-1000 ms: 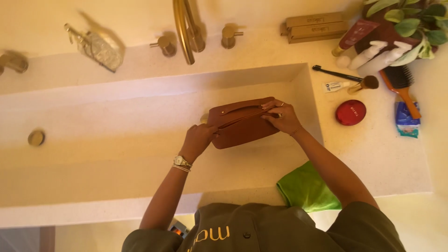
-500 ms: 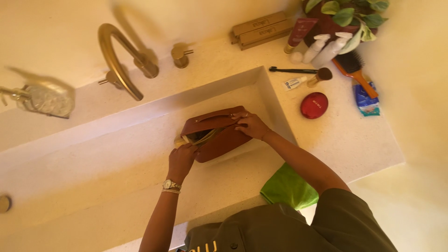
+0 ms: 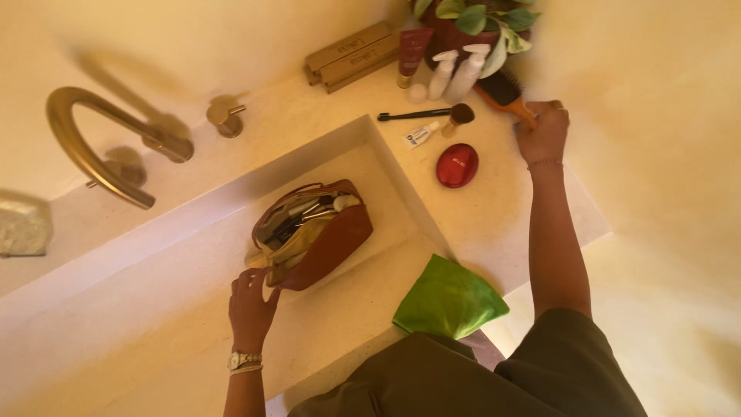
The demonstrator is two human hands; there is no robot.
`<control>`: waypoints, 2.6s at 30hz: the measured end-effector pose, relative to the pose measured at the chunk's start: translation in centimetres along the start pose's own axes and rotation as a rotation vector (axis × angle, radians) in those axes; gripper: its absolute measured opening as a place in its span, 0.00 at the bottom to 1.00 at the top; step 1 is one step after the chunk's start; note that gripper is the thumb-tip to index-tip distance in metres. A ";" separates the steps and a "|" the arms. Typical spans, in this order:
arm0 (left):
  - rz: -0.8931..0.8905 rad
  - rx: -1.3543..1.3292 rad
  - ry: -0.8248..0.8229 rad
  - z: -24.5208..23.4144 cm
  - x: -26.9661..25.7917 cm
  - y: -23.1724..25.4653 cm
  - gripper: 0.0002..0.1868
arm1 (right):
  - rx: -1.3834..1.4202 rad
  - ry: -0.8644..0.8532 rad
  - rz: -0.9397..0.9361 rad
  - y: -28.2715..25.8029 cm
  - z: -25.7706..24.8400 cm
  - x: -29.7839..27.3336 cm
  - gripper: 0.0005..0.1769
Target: Organizing various toiletries in a travel bag and wiping down the sink area.
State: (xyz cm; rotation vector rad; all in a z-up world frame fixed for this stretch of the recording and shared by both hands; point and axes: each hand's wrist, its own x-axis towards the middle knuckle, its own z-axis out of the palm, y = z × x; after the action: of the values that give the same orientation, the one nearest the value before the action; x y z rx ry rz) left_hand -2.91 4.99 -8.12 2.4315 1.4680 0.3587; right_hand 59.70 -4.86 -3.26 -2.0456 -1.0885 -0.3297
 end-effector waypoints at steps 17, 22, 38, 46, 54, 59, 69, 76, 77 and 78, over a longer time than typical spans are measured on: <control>0.058 -0.040 0.095 -2.3 -0.6 3.7 0.21 | -0.437 -0.147 0.072 4.2 4.7 1.6 0.19; 0.052 -0.060 0.103 -3.2 -0.4 5.0 0.20 | -0.448 -0.067 0.089 3.4 2.9 1.5 0.16; 0.463 -0.936 -0.306 -3.3 -0.1 21.3 0.38 | 0.254 0.222 0.368 -15.1 -18.1 -22.2 0.20; 0.778 -1.317 -0.913 -0.3 -8.0 31.2 0.63 | 0.836 0.445 0.793 -24.9 -18.6 -38.7 0.16; 0.747 -1.410 -1.069 3.8 -23.8 36.6 0.40 | -0.080 0.395 0.730 -24.7 -20.6 -51.2 0.47; 0.868 -1.296 -0.970 6.0 -27.8 39.3 0.22 | -0.164 0.421 0.800 -22.9 -23.4 -54.2 0.49; 0.999 -1.011 -0.690 8.7 -31.4 43.6 0.20 | -0.024 0.320 0.865 -20.1 -28.1 -55.8 0.50; 1.084 -0.914 -0.645 14.1 -31.0 44.1 0.25 | -0.016 0.303 0.938 -16.2 -29.8 -58.3 0.39; 1.121 -0.823 -0.647 14.9 -30.8 43.8 0.29 | 0.017 0.407 0.814 -15.5 -30.4 -58.8 0.36; 1.156 -0.732 -0.648 15.7 -30.7 43.5 0.33 | 0.050 0.507 0.687 -14.8 -31.1 -59.2 0.32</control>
State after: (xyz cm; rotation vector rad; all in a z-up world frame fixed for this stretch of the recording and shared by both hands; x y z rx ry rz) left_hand 24.32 -43.39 -9.12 2.1327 -0.3777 0.2078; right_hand 16.42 -57.78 -7.16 -1.9959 -0.0691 -0.4210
